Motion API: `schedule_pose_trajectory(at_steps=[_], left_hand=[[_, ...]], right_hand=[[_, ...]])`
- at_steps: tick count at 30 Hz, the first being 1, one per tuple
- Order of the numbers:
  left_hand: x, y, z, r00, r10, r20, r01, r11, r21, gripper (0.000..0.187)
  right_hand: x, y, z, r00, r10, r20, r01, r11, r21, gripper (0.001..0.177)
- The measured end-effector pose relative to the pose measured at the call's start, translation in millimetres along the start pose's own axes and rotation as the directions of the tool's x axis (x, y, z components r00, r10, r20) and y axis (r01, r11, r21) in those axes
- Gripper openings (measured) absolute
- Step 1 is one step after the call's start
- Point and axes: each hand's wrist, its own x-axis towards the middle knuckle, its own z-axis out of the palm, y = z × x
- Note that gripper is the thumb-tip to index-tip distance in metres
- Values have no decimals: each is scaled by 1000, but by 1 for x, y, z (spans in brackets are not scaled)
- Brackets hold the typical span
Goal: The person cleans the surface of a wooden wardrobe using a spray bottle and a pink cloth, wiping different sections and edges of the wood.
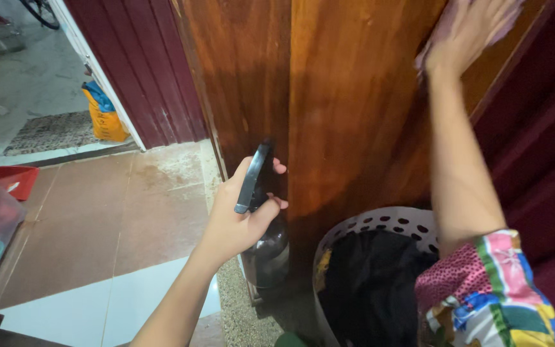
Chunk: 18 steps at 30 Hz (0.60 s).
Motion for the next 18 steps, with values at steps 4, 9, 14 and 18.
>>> schedule_pose_trajectory(at_steps=[4,9,14,18], left_hand=[[-4,4,10,999,40,20,-39,999,-21,45],[-6,14,14,1000,16,14,-17,999,44,43],[0,17,13,998,57,-15,-55,993,101,43],[11,13,13,998,57,-32,-50,981,185,45]], right_hand=[[-69,-22,-14,995,73,61,-69,995,-70,70],[-148,-70,-33,993,-121,5,120,988,98,73],[-178,-160,-70,880,-475,-20,469,862,193,83],[-163,-254,-122,655,-752,74,728,654,205,69]])
